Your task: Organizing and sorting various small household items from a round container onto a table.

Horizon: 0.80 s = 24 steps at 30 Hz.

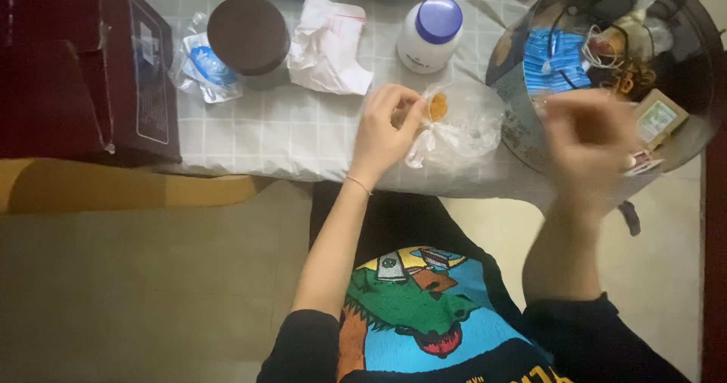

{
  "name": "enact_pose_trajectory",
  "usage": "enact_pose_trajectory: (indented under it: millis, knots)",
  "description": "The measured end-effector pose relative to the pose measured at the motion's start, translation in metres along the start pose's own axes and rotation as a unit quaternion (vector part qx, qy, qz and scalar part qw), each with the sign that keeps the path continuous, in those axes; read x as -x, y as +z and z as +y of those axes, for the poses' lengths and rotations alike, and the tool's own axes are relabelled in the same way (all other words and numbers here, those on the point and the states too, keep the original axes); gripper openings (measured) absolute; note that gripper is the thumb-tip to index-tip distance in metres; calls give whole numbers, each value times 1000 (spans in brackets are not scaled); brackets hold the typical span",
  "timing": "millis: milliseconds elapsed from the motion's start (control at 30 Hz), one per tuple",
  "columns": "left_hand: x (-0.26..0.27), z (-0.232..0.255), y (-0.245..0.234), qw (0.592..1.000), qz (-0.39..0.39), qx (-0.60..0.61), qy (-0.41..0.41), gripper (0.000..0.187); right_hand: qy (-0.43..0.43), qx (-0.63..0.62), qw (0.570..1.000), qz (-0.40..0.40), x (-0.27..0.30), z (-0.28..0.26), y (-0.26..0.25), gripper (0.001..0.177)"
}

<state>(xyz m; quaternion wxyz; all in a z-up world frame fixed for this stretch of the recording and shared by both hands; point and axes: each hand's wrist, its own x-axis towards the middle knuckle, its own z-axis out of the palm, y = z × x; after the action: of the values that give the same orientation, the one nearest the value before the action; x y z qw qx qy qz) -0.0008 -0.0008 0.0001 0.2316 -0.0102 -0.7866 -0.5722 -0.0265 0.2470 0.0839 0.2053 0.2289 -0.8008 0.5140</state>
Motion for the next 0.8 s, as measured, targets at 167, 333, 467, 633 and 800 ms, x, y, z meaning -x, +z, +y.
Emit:
enact_pose_trajectory:
  millis: [167, 333, 467, 633, 800]
  knots:
    - [0, -5, -1, 1000, 0, 11, 4, 15, 15, 47, 985, -164, -2, 1, 76, 13]
    - [0, -2, -6, 998, -12, 58, -17, 16, -5, 181, 957, -227, -9, 9, 91, 10]
    - [0, -2, -5, 998, -11, 64, -20, 16, 4, 140, 964, -227, -14, -7, 75, 17]
    - [1, -3, -4, 999, -6, 52, -16, 15, -36, 138, 974, -174, -8, -12, 13, 21]
    - [-2, 10, -7, 996, -24, 62, -56, 14, 77, 248, 965, 25, -24, 21, -86, 14]
